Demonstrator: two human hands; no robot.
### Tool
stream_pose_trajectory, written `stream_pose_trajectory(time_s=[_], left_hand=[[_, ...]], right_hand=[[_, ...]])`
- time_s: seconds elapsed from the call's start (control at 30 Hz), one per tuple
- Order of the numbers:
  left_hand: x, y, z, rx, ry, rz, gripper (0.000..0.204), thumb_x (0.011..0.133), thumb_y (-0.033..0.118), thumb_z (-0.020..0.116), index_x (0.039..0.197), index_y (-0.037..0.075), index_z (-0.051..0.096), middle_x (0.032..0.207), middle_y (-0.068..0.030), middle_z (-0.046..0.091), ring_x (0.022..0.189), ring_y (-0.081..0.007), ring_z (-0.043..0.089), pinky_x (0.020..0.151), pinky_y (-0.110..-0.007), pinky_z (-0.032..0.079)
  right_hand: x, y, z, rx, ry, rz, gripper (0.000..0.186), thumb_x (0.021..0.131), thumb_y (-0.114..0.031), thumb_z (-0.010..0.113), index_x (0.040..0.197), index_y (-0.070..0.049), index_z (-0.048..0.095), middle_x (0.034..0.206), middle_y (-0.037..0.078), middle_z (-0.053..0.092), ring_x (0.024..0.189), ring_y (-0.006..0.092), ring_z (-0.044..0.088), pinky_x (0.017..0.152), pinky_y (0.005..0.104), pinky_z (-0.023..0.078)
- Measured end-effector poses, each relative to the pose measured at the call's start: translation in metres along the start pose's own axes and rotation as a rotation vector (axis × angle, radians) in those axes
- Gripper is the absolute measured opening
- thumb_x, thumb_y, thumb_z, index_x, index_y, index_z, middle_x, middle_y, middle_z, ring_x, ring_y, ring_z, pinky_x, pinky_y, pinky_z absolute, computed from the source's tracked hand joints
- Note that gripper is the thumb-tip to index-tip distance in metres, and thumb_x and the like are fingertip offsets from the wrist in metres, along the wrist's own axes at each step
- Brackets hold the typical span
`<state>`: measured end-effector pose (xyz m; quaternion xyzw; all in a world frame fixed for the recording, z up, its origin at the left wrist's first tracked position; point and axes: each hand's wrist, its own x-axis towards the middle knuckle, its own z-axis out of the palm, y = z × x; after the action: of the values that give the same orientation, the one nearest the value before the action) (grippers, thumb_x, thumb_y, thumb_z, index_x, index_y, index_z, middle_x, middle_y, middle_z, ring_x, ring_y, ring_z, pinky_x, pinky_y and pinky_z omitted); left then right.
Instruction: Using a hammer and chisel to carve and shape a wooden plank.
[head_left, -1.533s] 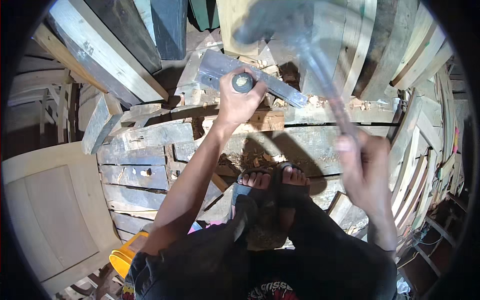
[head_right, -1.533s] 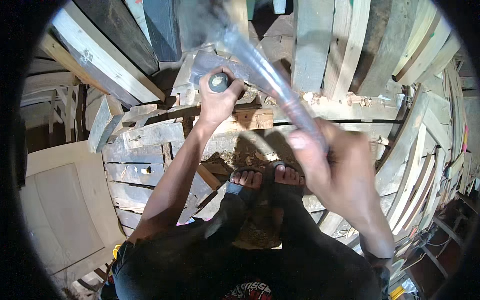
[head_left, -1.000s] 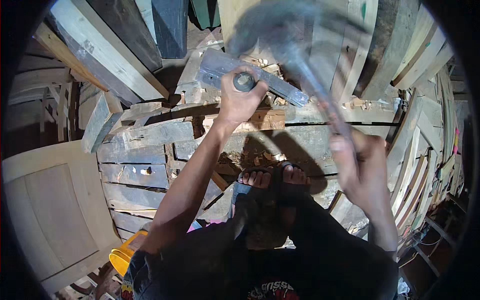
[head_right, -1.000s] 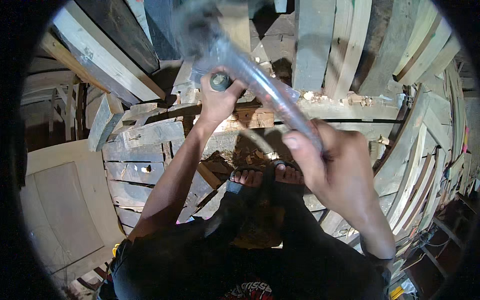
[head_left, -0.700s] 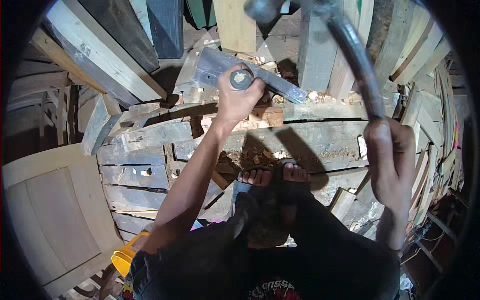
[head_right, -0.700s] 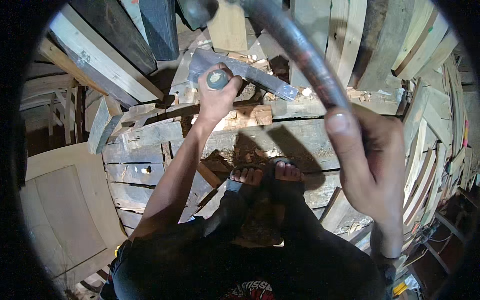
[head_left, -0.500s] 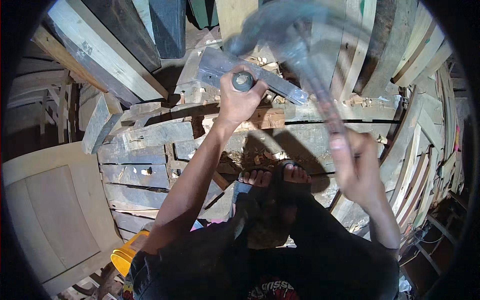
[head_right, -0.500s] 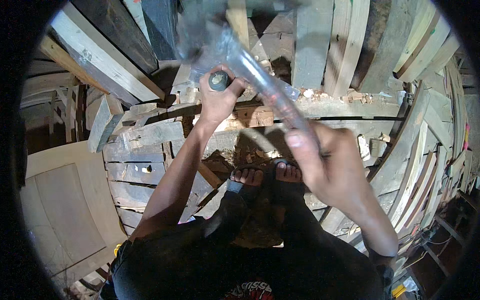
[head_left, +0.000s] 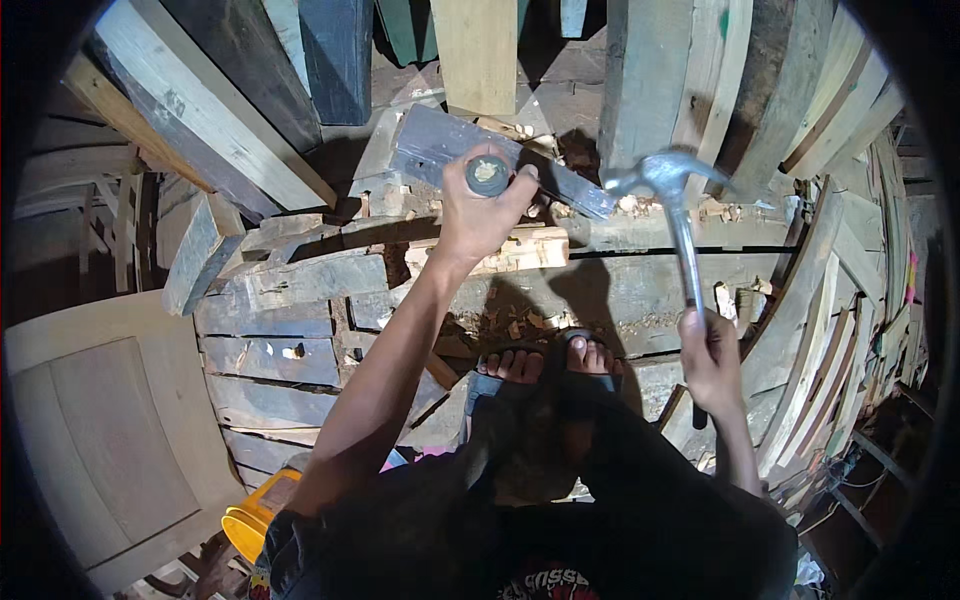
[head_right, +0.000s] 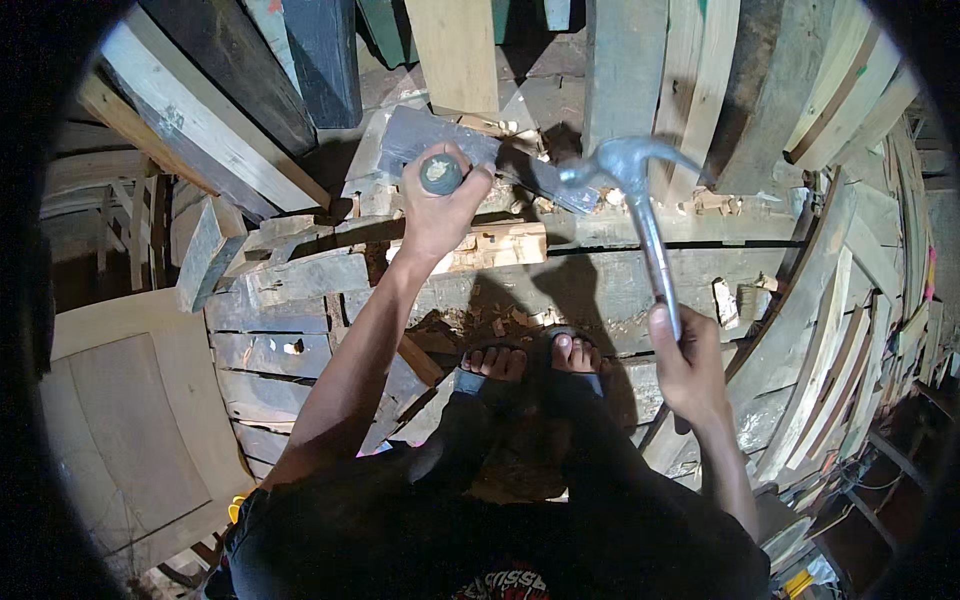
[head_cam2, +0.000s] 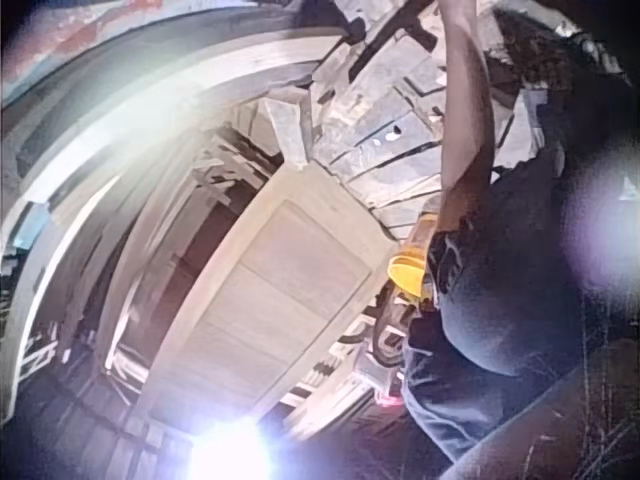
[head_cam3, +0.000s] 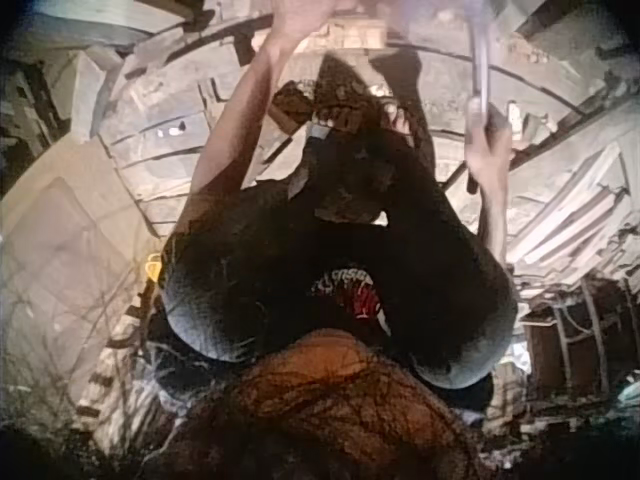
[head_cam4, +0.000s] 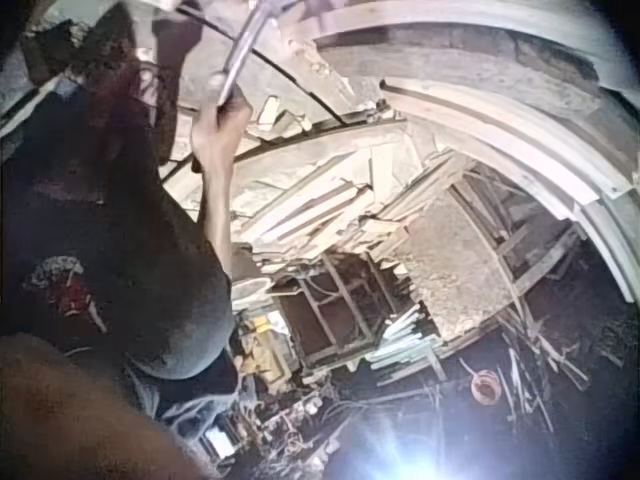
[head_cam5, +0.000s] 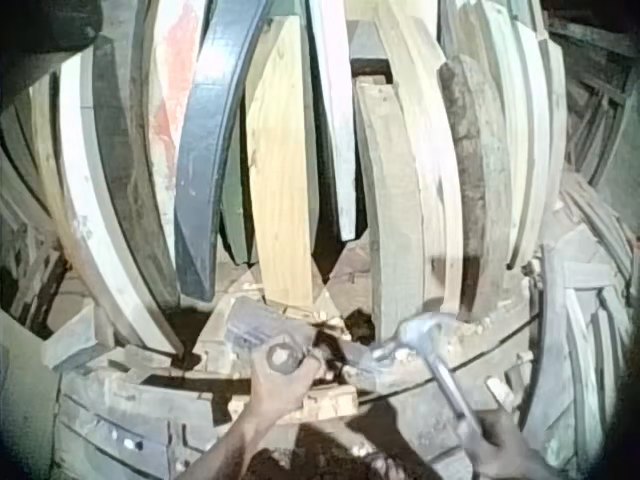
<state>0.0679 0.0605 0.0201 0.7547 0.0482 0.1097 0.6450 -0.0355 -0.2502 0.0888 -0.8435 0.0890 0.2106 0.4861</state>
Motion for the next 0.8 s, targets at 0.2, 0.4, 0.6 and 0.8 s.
stream_pose_trajectory(time_s=[0.2, 0.4, 0.6, 0.8], left_hand=[[-0.001, -0.009, -0.002, -0.035, -0.023, 0.019, 0.037, 0.09, 0.015, 0.081, 0.068, 0.008, 0.052, 0.063, 0.0059, 0.053, 0.06, -0.0039, 0.048, 0.053, -0.027, 0.039], [0.001, -0.013, -0.002, -0.35, -0.074, -0.037, 0.048, 0.102, 0.043, 0.063, 0.072, 0.008, 0.05, 0.063, 0.0018, 0.047, 0.058, -0.0093, 0.044, 0.053, -0.03, 0.034], [0.007, 0.007, -0.024, -0.273, -0.311, -0.087, 0.033, 0.101, 0.027, 0.05, 0.078, 0.002, 0.055, 0.069, -0.0043, 0.054, 0.065, -0.013, 0.053, 0.059, -0.029, 0.041], [0.037, 0.051, -0.031, 0.06, -0.515, -0.174, 0.032, 0.102, 0.03, 0.058, 0.086, 0.004, 0.064, 0.071, -0.0047, 0.062, 0.069, -0.0145, 0.061, 0.066, -0.031, 0.049]], right_hand=[[0.022, 0.093, 0.013, -0.123, -0.215, 0.112, 0.054, 0.106, -0.047, 0.063, 0.083, 0.001, 0.065, 0.066, -0.003, 0.052, 0.064, 0.0084, 0.044, 0.057, 0.0317, 0.037], [0.041, 0.139, -0.002, -0.037, -0.317, 0.178, 0.052, 0.104, -0.046, 0.066, 0.108, 0.006, 0.072, 0.081, 0.002, 0.063, 0.075, 0.0109, 0.053, 0.064, 0.0317, 0.044], [0.058, 0.136, -0.016, -0.336, -0.5, 0.026, 0.066, 0.097, -0.062, 0.064, 0.094, 0.003, 0.074, 0.072, 0.017, 0.067, 0.072, 0.0274, 0.065, 0.07, 0.0419, 0.052], [0.078, 0.102, -0.021, -1.035, -0.288, -0.254, 0.05, 0.089, -0.046, 0.078, 0.116, -0.005, 0.069, 0.098, 0.019, 0.07, 0.093, 0.0407, 0.069, 0.084, 0.0524, 0.056]])
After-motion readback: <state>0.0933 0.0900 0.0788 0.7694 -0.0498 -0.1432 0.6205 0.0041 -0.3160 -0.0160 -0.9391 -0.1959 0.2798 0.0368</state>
